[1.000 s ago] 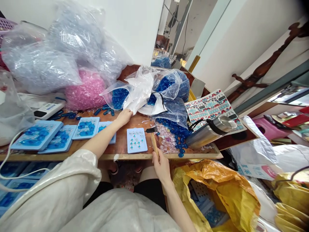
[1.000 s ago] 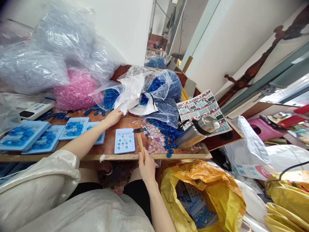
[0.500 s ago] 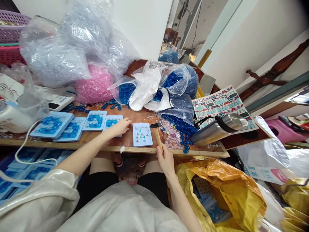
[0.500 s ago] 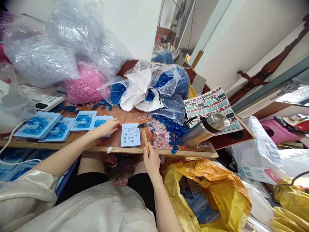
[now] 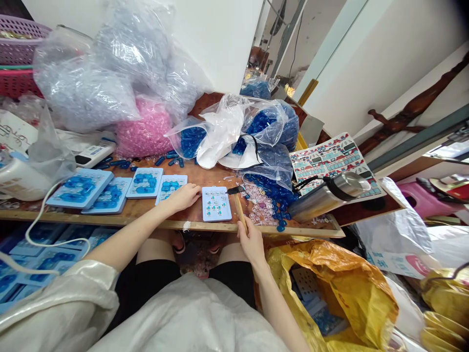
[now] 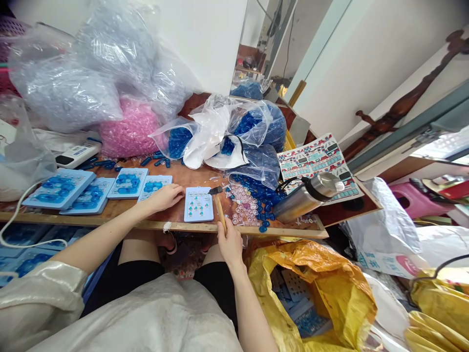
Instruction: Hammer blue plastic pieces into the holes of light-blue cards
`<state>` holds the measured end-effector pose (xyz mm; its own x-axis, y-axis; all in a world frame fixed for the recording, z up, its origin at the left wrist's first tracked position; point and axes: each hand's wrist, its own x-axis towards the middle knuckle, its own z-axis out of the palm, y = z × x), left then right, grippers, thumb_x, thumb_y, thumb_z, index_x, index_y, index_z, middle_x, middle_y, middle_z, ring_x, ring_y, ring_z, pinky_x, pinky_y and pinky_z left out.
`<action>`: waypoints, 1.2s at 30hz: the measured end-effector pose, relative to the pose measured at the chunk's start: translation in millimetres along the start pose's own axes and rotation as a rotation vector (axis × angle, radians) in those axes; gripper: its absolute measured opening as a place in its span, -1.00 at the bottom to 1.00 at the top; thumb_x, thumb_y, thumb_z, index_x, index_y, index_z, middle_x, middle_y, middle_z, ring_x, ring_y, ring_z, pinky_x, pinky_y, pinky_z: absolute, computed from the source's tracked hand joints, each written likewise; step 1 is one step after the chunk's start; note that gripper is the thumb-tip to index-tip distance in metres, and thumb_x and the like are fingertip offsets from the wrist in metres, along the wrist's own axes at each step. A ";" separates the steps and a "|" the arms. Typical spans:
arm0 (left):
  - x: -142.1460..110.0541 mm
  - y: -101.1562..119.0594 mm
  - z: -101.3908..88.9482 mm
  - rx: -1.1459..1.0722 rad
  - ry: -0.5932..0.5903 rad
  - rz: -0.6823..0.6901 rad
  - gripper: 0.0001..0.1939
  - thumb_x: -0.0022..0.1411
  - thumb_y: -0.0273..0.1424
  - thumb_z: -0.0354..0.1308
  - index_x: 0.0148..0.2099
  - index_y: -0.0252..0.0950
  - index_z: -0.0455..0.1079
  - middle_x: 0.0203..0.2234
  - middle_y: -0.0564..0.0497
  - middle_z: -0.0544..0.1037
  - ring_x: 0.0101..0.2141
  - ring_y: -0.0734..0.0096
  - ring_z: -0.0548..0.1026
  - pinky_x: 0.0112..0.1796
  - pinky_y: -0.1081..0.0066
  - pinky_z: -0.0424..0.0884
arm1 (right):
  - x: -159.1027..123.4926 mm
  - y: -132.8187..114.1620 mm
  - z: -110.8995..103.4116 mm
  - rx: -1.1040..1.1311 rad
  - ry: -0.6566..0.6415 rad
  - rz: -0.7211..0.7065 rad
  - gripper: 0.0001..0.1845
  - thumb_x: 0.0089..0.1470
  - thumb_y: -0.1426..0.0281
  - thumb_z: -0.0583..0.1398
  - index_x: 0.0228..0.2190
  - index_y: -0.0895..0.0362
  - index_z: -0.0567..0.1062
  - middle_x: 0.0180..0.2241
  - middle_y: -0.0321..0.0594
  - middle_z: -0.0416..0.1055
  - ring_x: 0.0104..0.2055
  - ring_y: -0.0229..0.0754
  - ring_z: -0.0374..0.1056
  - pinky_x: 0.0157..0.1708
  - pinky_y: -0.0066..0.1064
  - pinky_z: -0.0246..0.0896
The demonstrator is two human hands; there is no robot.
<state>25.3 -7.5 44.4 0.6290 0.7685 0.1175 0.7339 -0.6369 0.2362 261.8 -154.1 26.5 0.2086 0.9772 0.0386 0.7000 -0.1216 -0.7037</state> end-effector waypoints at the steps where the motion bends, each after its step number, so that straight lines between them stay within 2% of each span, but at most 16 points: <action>1: -0.4 0.5 0.9 0.028 0.010 -0.005 -0.76 0.24 -0.44 -0.13 -0.20 -0.37 0.35 -0.31 -0.12 0.43 -0.24 0.32 0.39 -0.19 0.36 0.30 | 0.1 0.2 0.1 0.000 0.001 -0.001 -0.55 0.13 0.17 -0.08 -0.09 0.15 0.37 -0.45 -0.21 0.40 -0.41 -0.19 0.30 -0.34 -0.42 0.14; 8: 3.5 -2.7 4.0 0.125 0.066 -0.043 -0.73 0.23 -0.44 -0.12 -0.16 -0.35 0.38 -0.32 -0.11 0.45 -0.25 0.29 0.38 -0.17 0.31 0.27 | 1.2 2.7 1.3 0.003 0.029 -0.028 -0.55 0.11 0.16 -0.06 -0.12 0.14 0.39 -0.46 -0.21 0.40 -0.43 -0.19 0.30 -0.39 -0.43 0.14; 13: 10.1 -9.6 7.4 0.185 0.184 -0.061 -0.77 0.19 -0.48 -0.10 -0.24 -0.34 0.39 -0.34 -0.12 0.40 -0.26 0.27 0.34 -0.22 0.31 0.26 | 0.5 4.1 1.7 0.023 0.025 -0.026 -0.56 0.12 0.16 -0.07 -0.13 0.14 0.39 -0.51 -0.23 0.38 -0.44 -0.19 0.29 -0.40 -0.43 0.13; 17: 12.7 -14.7 9.1 0.140 0.123 0.037 -0.82 0.19 -0.42 -0.03 -0.23 -0.34 0.37 -0.31 -0.09 0.41 -0.27 0.30 0.35 -0.22 0.34 0.26 | 1.4 5.9 2.3 0.021 0.028 -0.020 -0.56 0.12 0.15 -0.06 -0.13 0.14 0.39 -0.49 -0.22 0.39 -0.43 -0.19 0.29 -0.39 -0.43 0.13; 22: 18.7 -19.4 10.6 0.037 0.099 -0.024 -0.79 0.24 -0.41 -0.08 -0.22 -0.36 0.36 -0.34 -0.08 0.43 -0.29 0.35 0.38 -0.22 0.39 0.28 | 2.2 7.3 3.1 0.032 0.033 -0.031 -0.56 0.12 0.15 -0.06 -0.13 0.13 0.39 -0.49 -0.22 0.39 -0.44 -0.20 0.29 -0.39 -0.44 0.13; 27: 30.8 -31.5 17.1 0.029 0.074 -0.056 -0.75 0.22 -0.44 -0.10 -0.19 -0.34 0.39 -0.32 -0.09 0.37 -0.36 0.40 0.39 -0.30 0.42 0.30 | 1.0 5.6 1.8 0.031 0.030 -0.010 -0.57 0.12 0.16 -0.06 -0.12 0.14 0.38 -0.46 -0.21 0.39 -0.42 -0.19 0.30 -0.38 -0.43 0.14; 30: 36.0 -36.2 17.7 0.008 0.070 -0.049 -0.77 0.20 -0.47 -0.08 -0.18 -0.35 0.38 -0.34 -0.09 0.37 -0.34 0.39 0.40 -0.29 0.42 0.30 | 1.0 4.4 1.1 0.039 0.032 -0.020 -0.57 0.12 0.16 -0.06 -0.12 0.13 0.38 -0.50 -0.23 0.38 -0.43 -0.19 0.29 -0.38 -0.43 0.14; 33: 32.4 -29.7 8.8 -0.054 0.088 -0.036 -0.82 0.17 -0.48 -0.05 -0.22 -0.37 0.35 -0.33 -0.10 0.40 -0.30 0.35 0.40 -0.26 0.40 0.30 | 1.5 3.8 1.0 0.047 0.029 -0.031 -0.57 0.12 0.16 -0.06 -0.13 0.13 0.39 -0.53 -0.25 0.37 -0.45 -0.19 0.29 -0.39 -0.43 0.14; 36: 17.2 -8.1 -6.9 -0.301 0.136 -0.062 -0.82 0.17 -0.40 0.00 -0.18 -0.35 0.29 -0.36 -0.03 0.45 -0.33 0.41 0.42 -0.28 0.44 0.31 | 1.8 3.5 1.4 0.044 0.024 -0.008 -0.55 0.11 0.14 -0.06 -0.12 0.13 0.39 -0.51 -0.24 0.37 -0.45 -0.19 0.29 -0.39 -0.42 0.14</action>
<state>28.4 11.3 51.2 0.5305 0.8195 0.2167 0.6484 -0.5569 0.5190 263.7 -152.5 23.1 0.2201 0.9736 0.0607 0.6713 -0.1060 -0.7335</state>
